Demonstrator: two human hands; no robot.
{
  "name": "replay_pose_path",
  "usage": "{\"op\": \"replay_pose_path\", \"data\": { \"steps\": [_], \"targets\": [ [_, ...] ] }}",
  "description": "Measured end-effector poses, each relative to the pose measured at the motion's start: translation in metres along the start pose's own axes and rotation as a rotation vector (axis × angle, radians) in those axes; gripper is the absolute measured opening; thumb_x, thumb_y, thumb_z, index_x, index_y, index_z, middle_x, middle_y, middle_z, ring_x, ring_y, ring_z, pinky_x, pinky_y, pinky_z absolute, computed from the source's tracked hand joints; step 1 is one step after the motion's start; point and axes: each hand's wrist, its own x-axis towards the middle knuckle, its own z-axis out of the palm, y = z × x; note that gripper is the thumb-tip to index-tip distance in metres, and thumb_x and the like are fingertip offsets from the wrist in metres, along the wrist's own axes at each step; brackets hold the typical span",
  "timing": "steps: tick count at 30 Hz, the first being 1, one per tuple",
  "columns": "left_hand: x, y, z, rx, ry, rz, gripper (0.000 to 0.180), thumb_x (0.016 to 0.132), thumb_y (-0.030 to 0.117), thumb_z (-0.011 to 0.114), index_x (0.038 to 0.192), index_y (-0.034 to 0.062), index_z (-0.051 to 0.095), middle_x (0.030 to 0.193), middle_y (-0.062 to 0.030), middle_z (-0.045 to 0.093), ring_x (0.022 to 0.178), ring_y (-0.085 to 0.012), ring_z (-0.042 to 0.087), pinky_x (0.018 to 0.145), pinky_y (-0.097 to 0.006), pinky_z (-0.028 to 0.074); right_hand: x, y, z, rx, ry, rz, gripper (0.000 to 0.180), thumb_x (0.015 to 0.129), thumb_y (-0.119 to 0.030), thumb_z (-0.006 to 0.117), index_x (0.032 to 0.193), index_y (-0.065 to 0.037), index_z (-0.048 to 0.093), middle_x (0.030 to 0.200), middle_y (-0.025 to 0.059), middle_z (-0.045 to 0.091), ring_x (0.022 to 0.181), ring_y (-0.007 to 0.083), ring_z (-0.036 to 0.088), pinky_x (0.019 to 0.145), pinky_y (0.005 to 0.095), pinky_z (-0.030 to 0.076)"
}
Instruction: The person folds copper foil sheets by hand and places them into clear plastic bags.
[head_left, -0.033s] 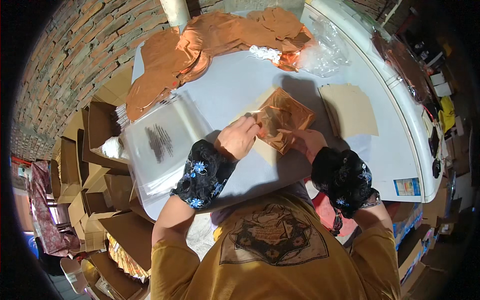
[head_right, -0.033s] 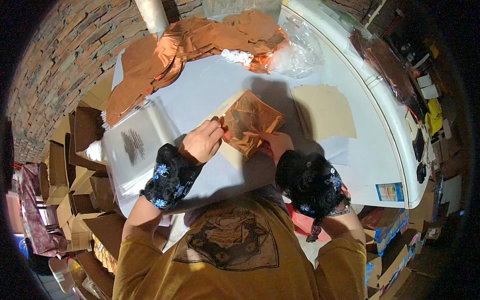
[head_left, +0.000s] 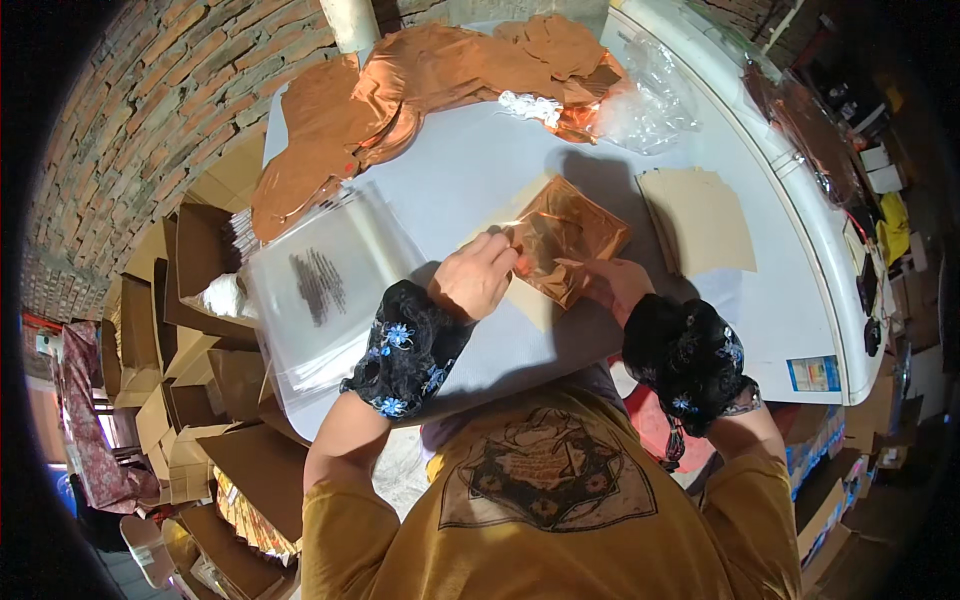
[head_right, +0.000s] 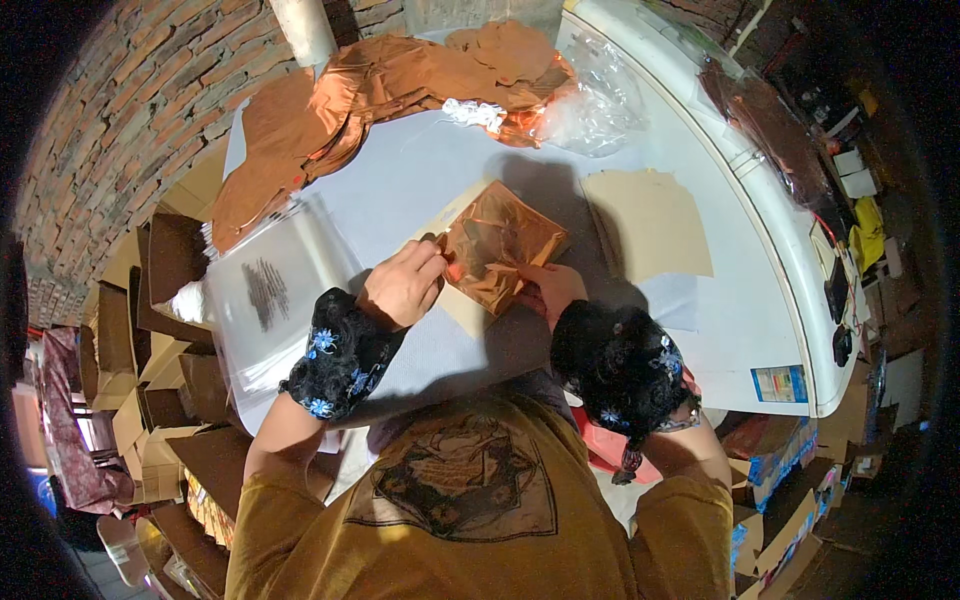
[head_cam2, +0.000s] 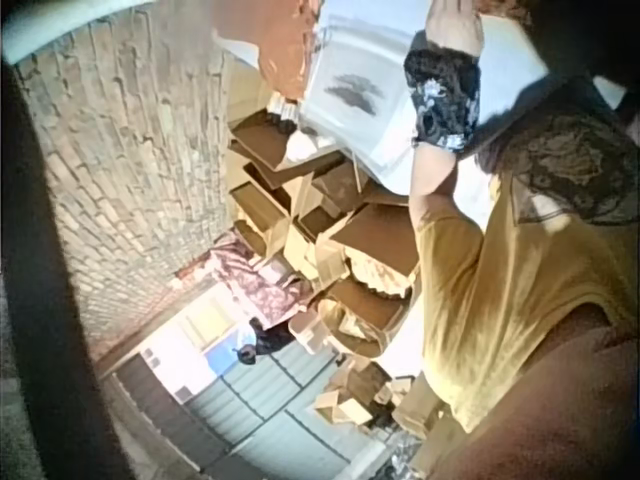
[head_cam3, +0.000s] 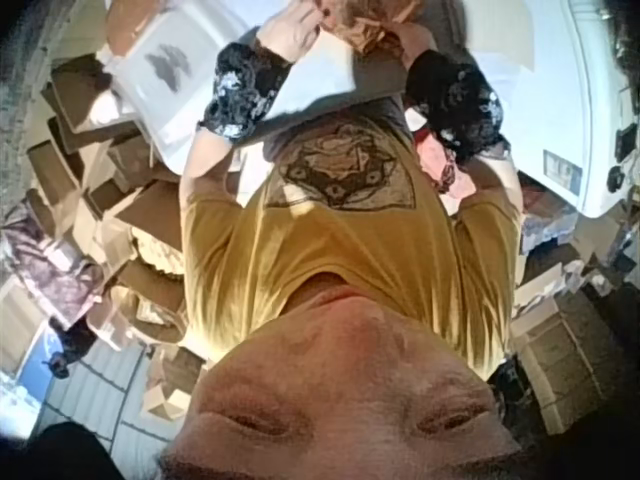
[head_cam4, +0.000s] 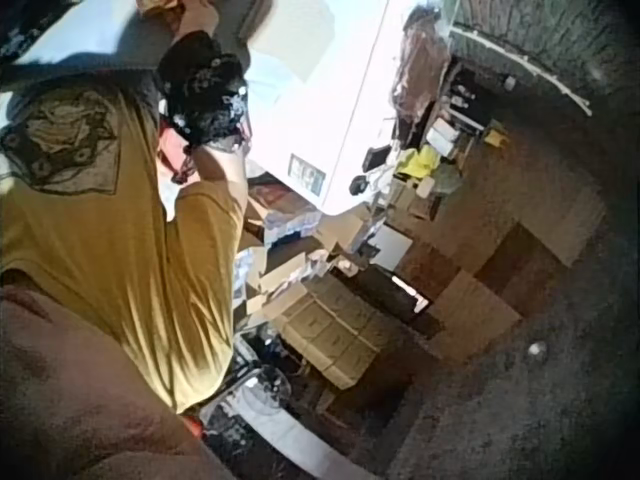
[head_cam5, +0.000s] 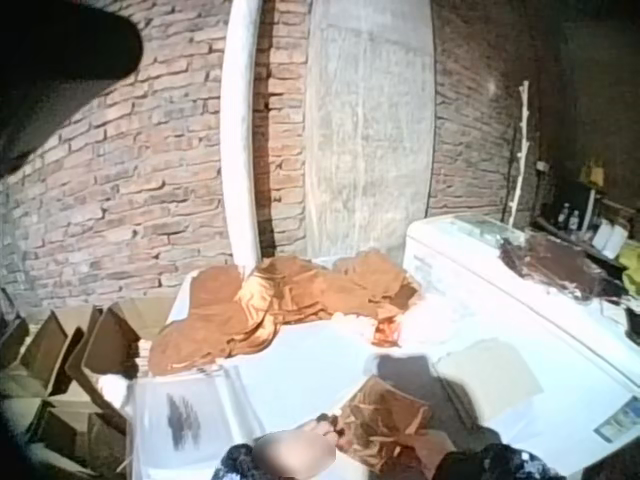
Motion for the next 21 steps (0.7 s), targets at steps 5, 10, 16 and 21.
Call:
{"op": "replay_pose_path", "data": {
  "steps": [5,10,16,21],
  "targets": [
    [0.006,0.012,-0.004,0.013,0.014,-0.092,0.018,0.087,0.021,0.063,0.095,0.0045,0.06,0.095,-0.0091,0.055,0.093,-0.0284,0.059,0.074,-0.037,0.054,0.007,0.005,-0.006,0.017,-0.038,-0.016,0.016,0.092,-0.009,0.065,0.104,0.001,0.063,0.1,0.0107,0.07,0.088,0.0218,0.069,0.082,0.0346,0.058],
    [0.015,0.03,-0.004,0.049,0.053,-0.286,0.04,0.082,0.034,0.071,0.106,0.003,0.064,0.107,-0.0125,0.059,0.099,-0.0307,0.06,0.08,-0.038,0.056,0.0,0.001,0.006,0.048,0.012,0.055,0.017,0.091,-0.008,0.064,0.106,0.001,0.064,0.1,0.0109,0.071,0.089,0.0226,0.07,0.081,0.0348,0.058],
    [0.017,0.051,-0.006,-0.011,0.012,-0.337,0.057,0.079,0.043,0.075,0.122,0.0089,0.06,0.121,-0.0178,0.052,0.108,-0.037,0.058,0.083,-0.043,0.056,-0.008,-0.003,0.008,0.045,0.012,0.059,0.016,0.092,-0.008,0.064,0.105,0.0,0.064,0.098,0.01,0.071,0.088,0.0217,0.07,0.082,0.0335,0.058],
    [0.016,0.065,0.001,0.06,0.05,-0.252,0.067,0.079,0.044,0.075,0.137,0.0185,0.055,0.143,-0.0205,0.043,0.119,-0.0445,0.053,0.089,-0.049,0.054,0.002,0.005,0.001,0.047,-0.005,0.047,0.017,0.093,-0.011,0.063,0.106,0.001,0.064,0.097,0.0076,0.067,0.082,0.0191,0.068,0.073,0.0308,0.06]
  ]
}}
